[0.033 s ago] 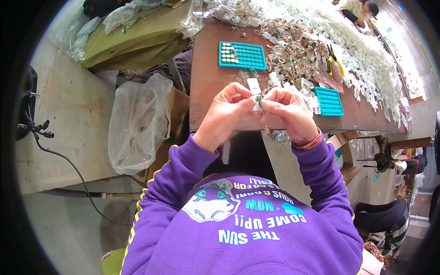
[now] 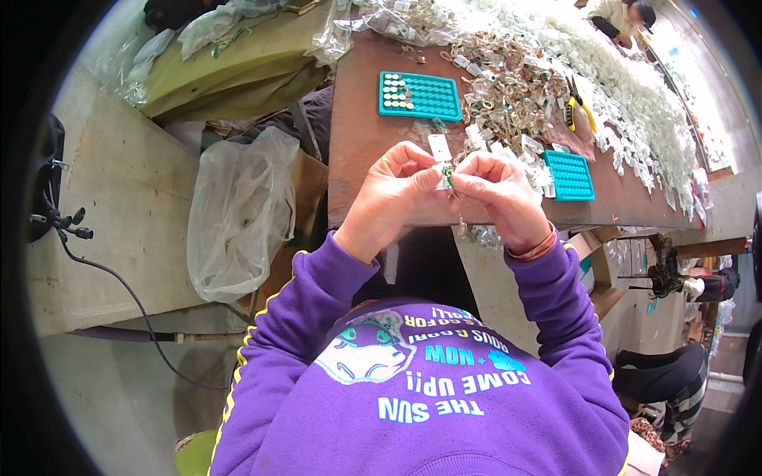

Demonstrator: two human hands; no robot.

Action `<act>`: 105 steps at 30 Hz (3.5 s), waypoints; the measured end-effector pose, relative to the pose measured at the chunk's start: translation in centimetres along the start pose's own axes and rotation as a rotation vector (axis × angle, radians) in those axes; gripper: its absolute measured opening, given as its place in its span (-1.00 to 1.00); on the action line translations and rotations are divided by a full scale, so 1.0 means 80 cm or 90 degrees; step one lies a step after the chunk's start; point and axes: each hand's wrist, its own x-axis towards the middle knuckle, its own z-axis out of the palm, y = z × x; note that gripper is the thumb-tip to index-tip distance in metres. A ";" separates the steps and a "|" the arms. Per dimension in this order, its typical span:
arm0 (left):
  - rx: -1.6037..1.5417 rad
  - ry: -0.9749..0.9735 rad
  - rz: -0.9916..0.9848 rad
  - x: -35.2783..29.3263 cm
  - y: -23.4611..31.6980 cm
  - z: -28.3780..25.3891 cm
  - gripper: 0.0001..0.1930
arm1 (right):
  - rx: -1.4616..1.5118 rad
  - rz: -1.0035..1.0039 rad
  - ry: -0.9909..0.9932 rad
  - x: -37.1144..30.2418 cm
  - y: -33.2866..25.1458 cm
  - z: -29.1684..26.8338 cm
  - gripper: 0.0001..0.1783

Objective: The person repeatedly picks small white plastic components and metallic pins from a pile on the table, aligns them by hand, and places the assembled units into a teal tray. The person handles each unit one at a time, occasionally adjusting the orientation before placing it in the tray.

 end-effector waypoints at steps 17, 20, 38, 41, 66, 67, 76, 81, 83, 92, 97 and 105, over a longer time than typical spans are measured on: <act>0.175 0.039 0.075 -0.020 0.019 0.024 -0.81 | -0.021 -0.007 0.081 -0.023 0.001 0.020 -0.84; 0.197 0.044 0.091 -0.023 0.020 0.029 -0.81 | 0.004 0.010 0.076 -0.025 -0.006 0.023 -0.85; 0.064 0.083 0.092 -0.024 0.006 0.036 -0.83 | 0.143 -0.008 0.024 -0.013 0.023 0.023 -0.84; 0.106 0.105 0.145 -0.021 -0.001 0.033 -0.83 | -0.020 -0.072 0.100 -0.020 0.015 0.024 -0.85; 0.150 0.069 0.071 -0.020 -0.002 0.025 -0.88 | 0.211 0.096 -0.032 -0.005 0.033 -0.001 -0.78; 0.134 0.091 0.093 -0.019 -0.003 0.024 -0.89 | 0.153 0.098 -0.033 -0.004 0.030 -0.001 -0.70; 0.232 0.206 0.209 -0.008 -0.014 0.026 -0.86 | -0.088 0.008 0.099 -0.024 0.018 0.013 -0.83; 0.332 0.221 0.210 -0.008 -0.013 0.024 -0.85 | 0.066 0.050 0.044 -0.017 0.018 0.005 -0.85; 0.311 0.216 0.195 -0.008 -0.012 0.023 -0.86 | 0.040 0.042 0.021 -0.015 0.021 0.006 -0.85; 0.208 0.210 0.160 -0.004 -0.013 0.027 -0.86 | 0.046 0.032 0.073 -0.017 0.021 0.016 -0.81; 0.198 0.216 0.058 -0.006 -0.009 0.025 -0.85 | 0.130 0.046 0.106 -0.016 0.020 0.011 -0.84; 0.237 0.228 0.156 -0.004 -0.012 0.032 -0.87 | 0.055 0.024 0.043 -0.018 0.020 0.017 -0.88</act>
